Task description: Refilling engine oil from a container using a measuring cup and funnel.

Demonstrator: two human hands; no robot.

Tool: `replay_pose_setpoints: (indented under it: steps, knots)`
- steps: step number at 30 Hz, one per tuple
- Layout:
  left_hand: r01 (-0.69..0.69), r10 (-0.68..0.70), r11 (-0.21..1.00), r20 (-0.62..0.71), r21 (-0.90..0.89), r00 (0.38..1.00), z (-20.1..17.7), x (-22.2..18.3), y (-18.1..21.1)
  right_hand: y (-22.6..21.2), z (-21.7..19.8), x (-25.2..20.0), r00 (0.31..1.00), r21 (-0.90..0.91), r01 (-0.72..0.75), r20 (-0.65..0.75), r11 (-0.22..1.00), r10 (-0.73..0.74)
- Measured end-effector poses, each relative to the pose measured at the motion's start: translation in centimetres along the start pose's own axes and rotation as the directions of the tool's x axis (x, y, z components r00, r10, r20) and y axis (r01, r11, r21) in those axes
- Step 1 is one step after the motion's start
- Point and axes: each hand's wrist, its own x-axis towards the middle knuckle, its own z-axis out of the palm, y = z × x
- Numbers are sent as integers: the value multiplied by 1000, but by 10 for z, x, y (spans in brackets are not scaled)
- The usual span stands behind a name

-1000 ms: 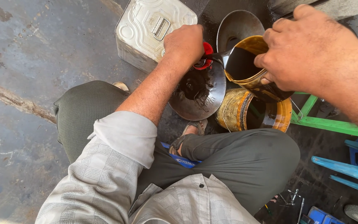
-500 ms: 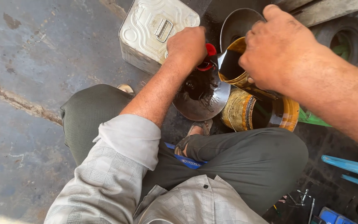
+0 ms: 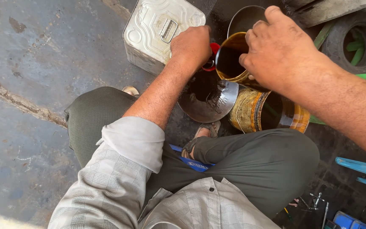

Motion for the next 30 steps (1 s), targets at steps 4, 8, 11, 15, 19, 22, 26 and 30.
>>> replay_pose_setpoints:
  steps: [4,8,11,15,19,22,26,30]
  knots:
    - [7,-8,1000,-17,-14,1000,-2,1,1,-6,26,-5,980,30,-64,-189,997,69]
    - [6,-6,1000,-11,-19,1000,-1,-1,-2,-20,70,-15,961,159,-99,-240,982,136]
    - [24,-23,999,2,-27,1000,-2,-1,-5,-37,116,-28,953,310,-152,-206,939,223]
    - [-5,4,1000,-27,-8,1000,4,3,-14,-77,204,-61,868,583,-319,-136,747,477]
    - [-17,18,1000,-58,17,998,1,-2,-18,-138,300,-106,727,743,-490,61,455,684]
    - [-18,20,999,-72,39,997,-1,-2,-19,-184,350,-128,653,744,-591,217,310,726]
    - [-53,60,993,-67,106,996,-2,-5,-21,-240,389,-132,614,695,-676,349,244,708]
    - [-23,30,989,-44,147,999,-13,-14,-13,-272,397,-115,632,594,-749,510,293,583]
